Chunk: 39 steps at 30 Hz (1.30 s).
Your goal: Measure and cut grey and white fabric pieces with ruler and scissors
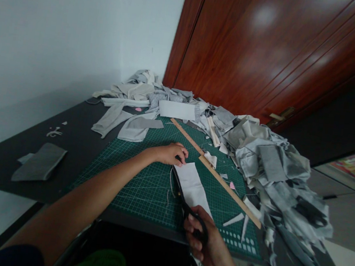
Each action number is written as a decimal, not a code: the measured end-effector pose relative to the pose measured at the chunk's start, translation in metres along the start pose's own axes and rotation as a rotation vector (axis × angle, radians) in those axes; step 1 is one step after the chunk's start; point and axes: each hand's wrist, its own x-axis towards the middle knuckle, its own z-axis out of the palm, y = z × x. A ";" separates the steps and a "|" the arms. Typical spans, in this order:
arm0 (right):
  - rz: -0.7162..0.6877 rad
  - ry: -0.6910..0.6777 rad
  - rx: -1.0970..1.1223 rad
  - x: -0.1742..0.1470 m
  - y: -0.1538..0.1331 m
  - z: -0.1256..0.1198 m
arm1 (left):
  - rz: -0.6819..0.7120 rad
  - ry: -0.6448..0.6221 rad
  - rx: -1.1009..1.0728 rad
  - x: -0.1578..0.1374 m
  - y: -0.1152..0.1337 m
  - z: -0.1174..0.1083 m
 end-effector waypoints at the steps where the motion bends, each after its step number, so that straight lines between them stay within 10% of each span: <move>1: -0.004 -0.006 0.002 0.000 0.000 0.000 | -0.001 0.002 0.001 0.000 0.000 0.000; 39: -0.062 -0.031 -0.107 0.008 0.003 -0.007 | -0.003 -0.005 0.037 -0.001 0.002 -0.001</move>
